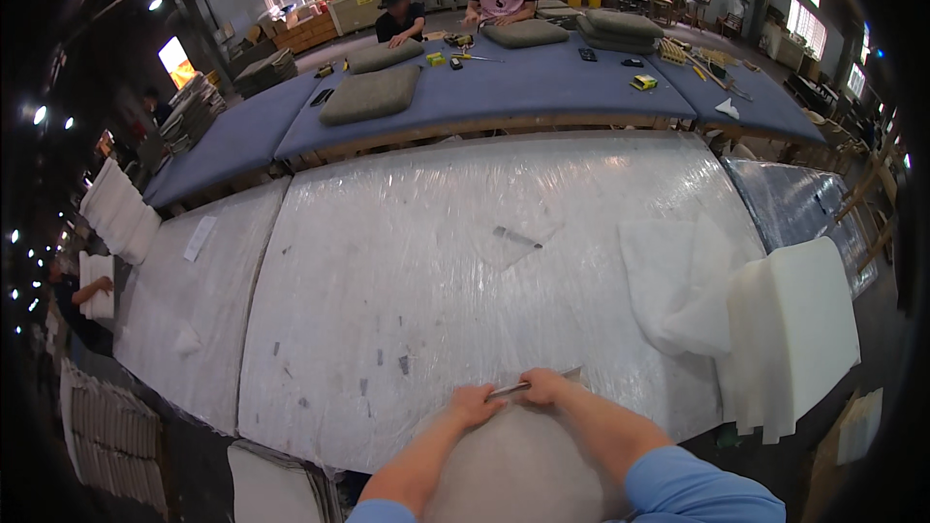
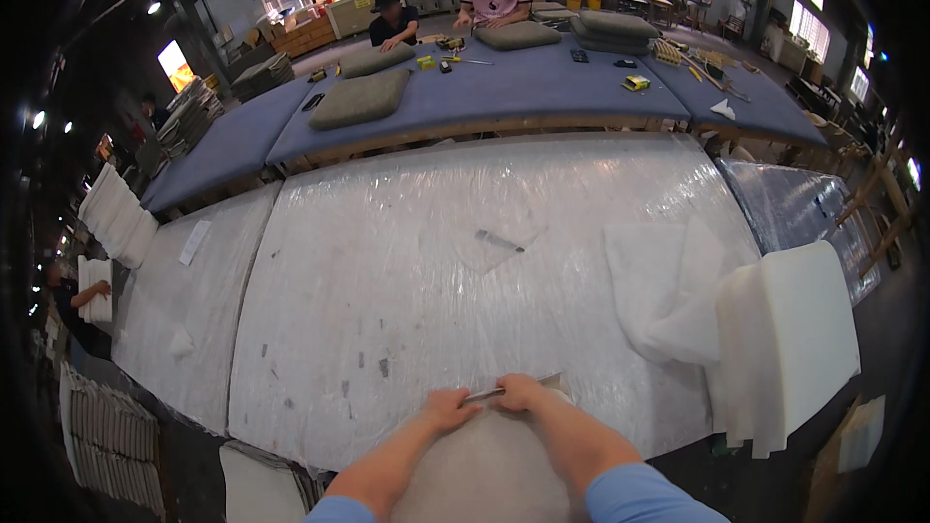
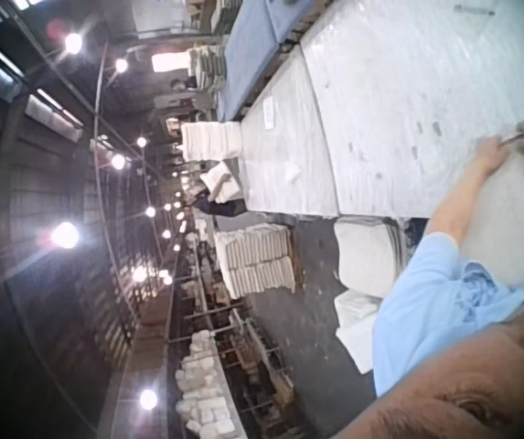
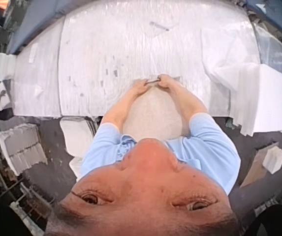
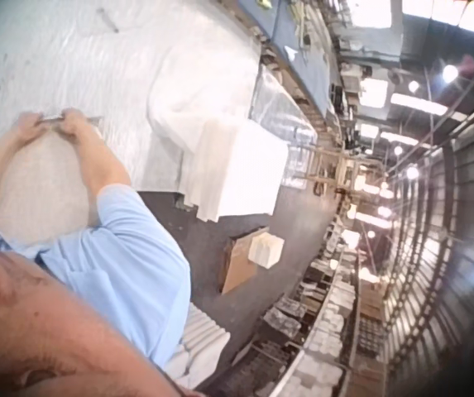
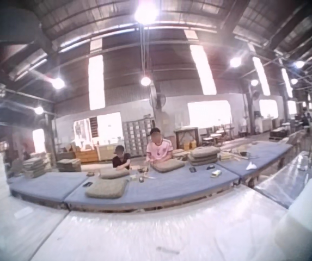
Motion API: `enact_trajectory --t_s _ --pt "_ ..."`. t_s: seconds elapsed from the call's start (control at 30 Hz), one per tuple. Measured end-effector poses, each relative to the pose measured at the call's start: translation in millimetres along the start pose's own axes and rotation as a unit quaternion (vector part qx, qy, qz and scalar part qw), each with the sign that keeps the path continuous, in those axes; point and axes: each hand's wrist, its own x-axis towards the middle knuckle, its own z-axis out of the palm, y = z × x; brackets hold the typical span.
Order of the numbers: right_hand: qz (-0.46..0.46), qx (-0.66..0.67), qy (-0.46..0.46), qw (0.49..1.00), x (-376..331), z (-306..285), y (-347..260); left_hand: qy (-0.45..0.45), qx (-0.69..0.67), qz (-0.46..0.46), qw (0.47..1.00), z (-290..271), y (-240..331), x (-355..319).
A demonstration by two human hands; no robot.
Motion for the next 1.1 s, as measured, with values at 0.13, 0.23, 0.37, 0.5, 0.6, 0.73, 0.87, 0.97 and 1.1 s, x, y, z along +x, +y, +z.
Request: enact_trajectory --t_s 0.13,0.23,0.37,0.5,0.6,0.73,0.87,0.97,1.1 --pt "0.024 -0.148 -0.077 0.986 -9.7 -23.2 30.3 -0.15 0.089 -0.035 0.984 -22.5 -25.4 -16.2" --pt "0.099 -0.076 -0.028 0.992 -22.4 -22.2 48.9 -0.163 -0.014 -0.095 0.982 -27.2 -44.0 -30.7" --pt "0.16 0.01 0.084 0.983 -32.1 -11.8 48.3 -0.107 -0.14 -0.162 0.971 -23.0 -48.2 -36.5" --pt "0.271 0.097 0.135 0.948 -32.0 -10.0 23.3 -0.023 -0.13 -0.252 0.959 3.0 -30.1 -33.9" --pt "0.309 0.091 0.183 0.929 -28.1 1.4 22.1 0.014 -0.093 -0.271 0.958 14.6 -21.1 -29.2" --pt "0.323 0.088 0.22 0.916 -11.1 8.6 17.6 0.072 -0.074 -0.238 0.966 22.9 -31.0 -16.9" --pt "0.284 0.094 0.279 0.912 8.0 9.8 24.9 0.085 -0.106 -0.262 0.955 26.7 -39.3 0.1" --pt "0.292 0.11 0.264 0.913 11.5 16.6 30.5 0.101 -0.118 -0.25 0.956 31.5 -45.9 8.9" --pt "0.271 0.101 0.267 0.919 11.6 20.3 36.1 0.132 -0.116 -0.225 0.958 37.5 -45.6 2.3"
